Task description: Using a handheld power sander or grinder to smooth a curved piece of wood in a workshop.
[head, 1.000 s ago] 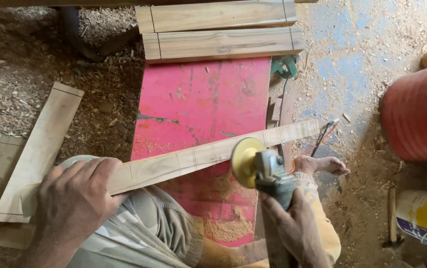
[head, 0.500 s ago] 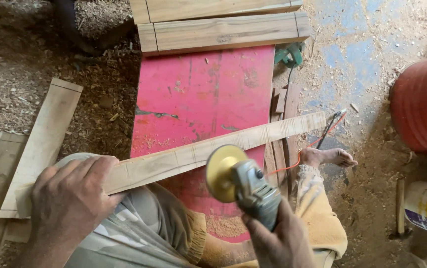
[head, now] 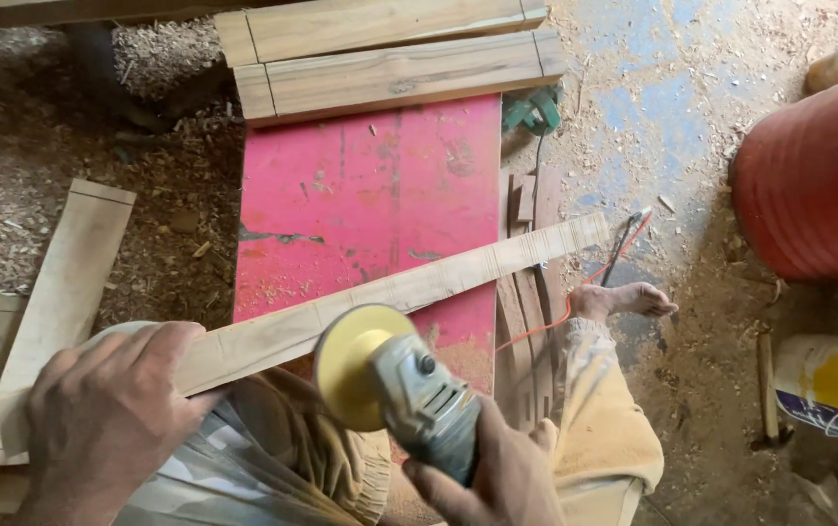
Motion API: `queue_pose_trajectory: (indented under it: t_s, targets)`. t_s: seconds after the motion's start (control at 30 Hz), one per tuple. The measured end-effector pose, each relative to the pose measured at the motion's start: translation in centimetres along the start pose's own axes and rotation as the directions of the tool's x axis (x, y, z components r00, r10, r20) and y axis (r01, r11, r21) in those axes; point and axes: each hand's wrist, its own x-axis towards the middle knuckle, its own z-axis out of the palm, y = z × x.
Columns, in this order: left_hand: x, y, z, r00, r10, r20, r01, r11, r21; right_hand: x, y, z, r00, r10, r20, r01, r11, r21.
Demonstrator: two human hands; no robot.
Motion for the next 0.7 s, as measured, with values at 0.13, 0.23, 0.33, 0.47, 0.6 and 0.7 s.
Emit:
queue_pose_trajectory:
  t_s: [0.13, 0.23, 0.33, 0.47, 0.6, 0.7]
  targets:
    - [-0.1, -0.2, 0.2, 0.999, -0.02, 0.043, 0.019, 1.0, 0.017, 0.4, 0.3, -0.6, 0.992, 0.118, 0.032, -0.12, 0.991, 0.06]
    - [-0.2, -0.4, 0.3, 0.999, -0.003, 0.05, 0.002, 1.0, 0.007, 2.0, 0.8, -2.0, 0.903, 0.422, 0.074, -0.396, 0.757, 0.519]
    - [-0.1, -0.3, 0.5, 0.998, 0.003, 0.062, -0.003, 1.0, 0.009, 3.2, 4.7, -3.1, 0.821, 0.571, 0.003, -0.533, 0.765, 0.363]
    - [0.0, -0.2, 0.0, 0.995, -0.015, 0.095, 0.012, 0.999, 0.031, 4.0, 5.3, -4.3, 0.79, 0.613, -0.009, -0.576, 0.747, 0.332]
    - [0.0, -0.2, 0.1, 0.993, -0.027, 0.119, 0.018, 0.997, 0.075, 3.4, 1.7, -2.8, 0.882, 0.47, 0.015, -0.436, 0.805, 0.401]
    - [0.0, -0.2, 0.3, 0.992, -0.039, 0.119, 0.024, 0.992, 0.121, 3.3, -4.9, -4.0, 0.864, 0.474, 0.171, -0.501, 0.841, 0.204]
